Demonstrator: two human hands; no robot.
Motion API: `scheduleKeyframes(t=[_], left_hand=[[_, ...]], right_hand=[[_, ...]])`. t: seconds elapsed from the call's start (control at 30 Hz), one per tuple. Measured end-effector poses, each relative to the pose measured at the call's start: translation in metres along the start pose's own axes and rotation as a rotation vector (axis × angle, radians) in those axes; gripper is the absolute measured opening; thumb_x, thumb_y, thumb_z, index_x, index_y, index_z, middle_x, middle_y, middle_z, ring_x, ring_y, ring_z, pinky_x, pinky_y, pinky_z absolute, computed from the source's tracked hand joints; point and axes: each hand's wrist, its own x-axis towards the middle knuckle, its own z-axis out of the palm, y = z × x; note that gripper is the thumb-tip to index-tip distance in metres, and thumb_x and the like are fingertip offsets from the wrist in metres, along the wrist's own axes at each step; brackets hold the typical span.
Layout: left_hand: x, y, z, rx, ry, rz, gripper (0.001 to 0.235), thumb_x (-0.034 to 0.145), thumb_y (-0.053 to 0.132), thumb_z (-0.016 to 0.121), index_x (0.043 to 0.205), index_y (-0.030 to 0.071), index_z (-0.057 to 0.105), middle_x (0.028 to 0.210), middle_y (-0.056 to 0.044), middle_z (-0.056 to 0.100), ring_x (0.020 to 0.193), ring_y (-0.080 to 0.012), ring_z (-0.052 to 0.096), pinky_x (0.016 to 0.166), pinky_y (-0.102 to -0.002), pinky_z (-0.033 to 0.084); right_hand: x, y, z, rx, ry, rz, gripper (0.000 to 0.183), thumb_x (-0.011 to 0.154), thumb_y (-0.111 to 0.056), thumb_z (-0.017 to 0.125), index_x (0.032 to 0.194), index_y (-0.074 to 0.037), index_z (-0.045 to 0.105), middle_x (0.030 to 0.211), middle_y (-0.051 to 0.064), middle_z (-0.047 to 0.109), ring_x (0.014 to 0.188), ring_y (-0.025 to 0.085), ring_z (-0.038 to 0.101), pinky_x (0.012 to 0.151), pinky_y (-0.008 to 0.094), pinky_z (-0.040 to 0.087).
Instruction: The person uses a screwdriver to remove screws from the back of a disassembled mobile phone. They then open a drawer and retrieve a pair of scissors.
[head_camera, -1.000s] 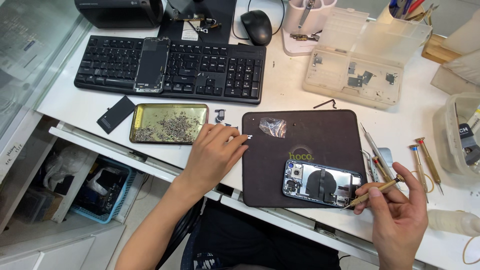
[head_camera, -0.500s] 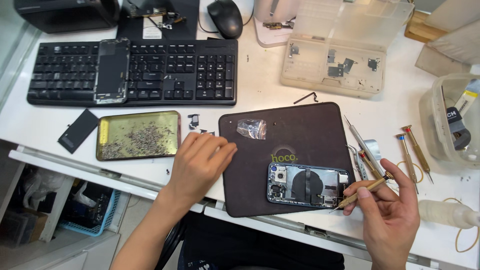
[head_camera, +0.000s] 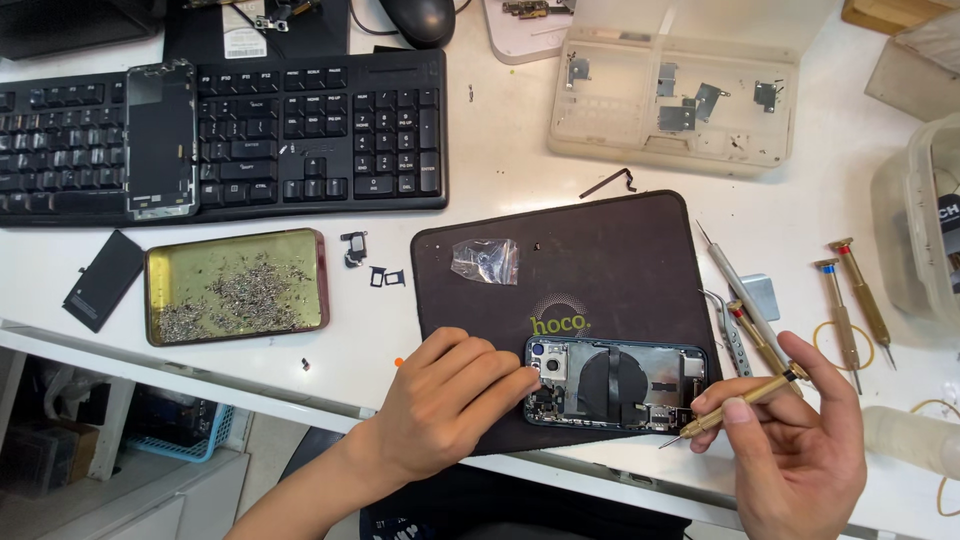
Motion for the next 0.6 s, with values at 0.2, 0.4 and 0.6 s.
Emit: scheduleKeyframes(t=[0.2, 0.4, 0.6], left_hand=[[-0.001, 0.007, -0.004, 0.061, 0.118, 0.196, 0.020, 0.092, 0.007, 0.084, 0.104, -0.006, 0.075, 0.094, -0.010, 0.069, 0.081, -0.0207, 0.068, 0.072, -0.033, 0.048], [0.002, 0.027, 0.003, -0.039, 0.264, 0.151, 0.022, 0.086, 0.011, 0.087, 0.099, -0.002, 0.075, 0.088, -0.008, 0.071, 0.078, -0.0188, 0.069, 0.065, -0.031, 0.051], [0.005, 0.041, 0.002, -0.101, 0.238, 0.092, 0.019, 0.091, 0.006, 0.083, 0.102, -0.005, 0.074, 0.098, -0.015, 0.074, 0.085, -0.0221, 0.076, 0.067, -0.028, 0.061]], right_hand=[[-0.001, -0.002, -0.001, 0.044, 0.014, -0.037, 0.065, 0.097, 0.009, 0.051, 0.159, 0.006, 0.031, 0.090, 0.025, 0.068, 0.076, 0.023, 0.068, 0.067, 0.037, 0.060], [-0.021, -0.005, -0.013, 0.428, -0.358, 0.050, 0.056, 0.097, 0.002, 0.057, 0.152, 0.009, 0.044, 0.076, 0.010, 0.061, 0.063, 0.015, 0.064, 0.056, 0.029, 0.060], [-0.033, -0.004, 0.014, -0.016, -0.600, -0.009, 0.027, 0.086, -0.002, 0.082, 0.112, -0.003, 0.076, 0.084, 0.004, 0.064, 0.063, 0.004, 0.050, 0.051, 0.019, 0.039]])
